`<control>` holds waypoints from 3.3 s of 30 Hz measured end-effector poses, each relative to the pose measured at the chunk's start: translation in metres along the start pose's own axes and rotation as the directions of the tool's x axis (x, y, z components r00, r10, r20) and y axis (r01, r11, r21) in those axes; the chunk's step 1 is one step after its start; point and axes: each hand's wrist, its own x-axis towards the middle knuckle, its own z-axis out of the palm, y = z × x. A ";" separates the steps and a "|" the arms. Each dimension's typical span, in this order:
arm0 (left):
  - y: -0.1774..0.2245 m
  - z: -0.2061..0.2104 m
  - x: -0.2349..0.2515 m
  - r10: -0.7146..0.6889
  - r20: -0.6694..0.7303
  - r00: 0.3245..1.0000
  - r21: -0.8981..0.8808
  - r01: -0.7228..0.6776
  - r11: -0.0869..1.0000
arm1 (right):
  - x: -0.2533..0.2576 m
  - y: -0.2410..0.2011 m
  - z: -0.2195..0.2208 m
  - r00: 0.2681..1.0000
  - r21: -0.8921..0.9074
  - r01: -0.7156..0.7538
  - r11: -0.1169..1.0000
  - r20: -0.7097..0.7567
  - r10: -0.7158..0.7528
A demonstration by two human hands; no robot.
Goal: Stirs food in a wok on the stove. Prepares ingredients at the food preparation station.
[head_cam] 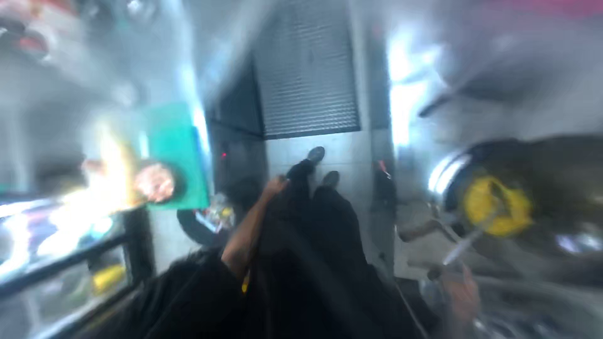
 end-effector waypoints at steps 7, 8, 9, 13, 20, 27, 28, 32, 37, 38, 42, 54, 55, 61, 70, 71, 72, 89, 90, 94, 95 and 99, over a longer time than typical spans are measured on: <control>-0.061 -0.018 -0.023 -0.006 -0.079 0.997 -0.180 -0.009 0.984 | 0.003 -0.154 -0.072 0.901 -0.073 0.361 0.930 -0.231 -0.368; -0.068 -0.022 -0.025 0.021 -0.082 0.996 -0.215 -0.038 0.976 | 0.003 -0.181 -0.068 0.853 -0.074 0.460 0.885 -0.240 -0.464; -0.075 -0.030 -0.027 0.054 -0.083 0.995 -0.248 -0.073 0.966 | -0.001 -0.211 -0.060 0.796 -0.073 0.558 0.826 -0.233 -0.558; -0.115 -0.072 -0.048 0.110 -0.308 0.945 -0.641 -0.291 0.710 | -0.034 -0.349 0.015 0.553 -0.029 0.832 0.554 -0.033 -0.832; -0.248 -0.152 -0.135 -0.790 -0.282 0.544 -0.615 -0.735 -0.286 | -0.218 -0.564 0.259 0.126 0.099 0.964 0.247 0.647 -0.752; -0.344 -0.229 -0.141 -0.876 -0.285 0.389 -0.571 -0.803 -0.171 | -0.396 -0.609 0.516 -0.195 0.332 0.824 0.460 0.927 -0.321; -0.342 -0.240 -0.138 -0.873 -0.324 0.365 -0.598 -0.794 -0.110 | -0.412 -0.609 0.533 -0.201 0.324 0.807 0.493 0.936 -0.288; -0.320 -0.266 -0.137 -0.919 -0.261 0.296 -0.722 -0.692 -0.018 | -0.448 -0.614 0.553 -0.186 0.256 0.725 0.639 0.967 -0.176; -0.270 -0.296 -0.112 -0.890 -0.255 0.378 -0.651 -0.748 -0.131 | -0.420 -0.655 0.528 -0.077 0.163 0.623 0.765 0.986 -0.147; -0.253 -0.309 -0.104 -0.873 -0.280 0.400 -0.639 -0.756 -0.142 | -0.408 -0.672 0.519 -0.056 0.161 0.606 0.779 0.986 -0.160; -0.181 -0.378 -0.055 -0.755 -0.369 0.542 -0.669 -0.719 -0.189 | -0.371 -0.770 0.486 0.041 0.220 0.580 0.784 0.954 -0.298; -0.153 -0.570 0.018 -0.274 -0.543 0.794 -0.837 -0.539 0.096 | -0.275 -0.966 0.500 0.284 0.201 0.506 0.839 0.879 -0.382; -0.169 -0.572 0.008 -0.263 -0.571 0.778 -0.821 -0.541 0.182 | -0.275 -0.968 0.503 0.309 0.206 0.479 0.853 0.870 -0.384; -0.345 -0.559 -0.102 -0.775 -0.579 0.254 -0.797 0.028 0.604 | -0.280 -0.975 0.515 0.453 0.237 0.484 0.842 0.755 -0.473; -0.475 -0.531 -0.152 -0.875 -0.297 0.383 -0.714 0.519 0.470 | -0.309 -0.988 0.478 0.256 0.462 0.724 0.513 0.510 -0.821; -0.475 -0.533 -0.155 -0.862 -0.369 0.347 -0.737 0.455 0.499 | -0.310 -0.988 0.472 0.243 0.490 0.713 0.502 0.499 -0.832; -0.473 -0.538 -0.161 -0.842 -0.447 0.300 -0.748 0.390 0.536 | -0.311 -0.986 0.466 0.230 0.516 0.703 0.489 0.486 -0.843; -0.171 -0.416 -0.207 -0.735 -0.628 0.255 -0.657 -0.679 0.327 | -0.488 -0.793 0.446 -0.561 0.518 0.808 0.281 0.821 0.102; -0.162 -0.404 -0.190 -0.749 -0.590 0.303 -0.708 -0.640 0.299 | -0.485 -0.777 0.452 -0.517 0.491 0.850 0.194 0.847 0.125; -0.165 -0.350 -0.152 -0.746 -0.551 0.374 -0.827 -0.366 0.428 | -0.450 -0.747 0.473 -0.459 0.473 0.879 -0.056 0.874 0.161; -0.167 -0.341 -0.151 -0.732 -0.543 0.412 -0.837 -0.334 0.433 | -0.443 -0.746 0.473 -0.461 0.481 0.871 -0.105 0.871 0.168; -0.172 -0.334 -0.152 -0.635 -0.618 0.463 -0.770 -0.518 0.372 | -0.438 -0.738 0.460 -0.564 0.591 0.763 -0.262 0.807 0.175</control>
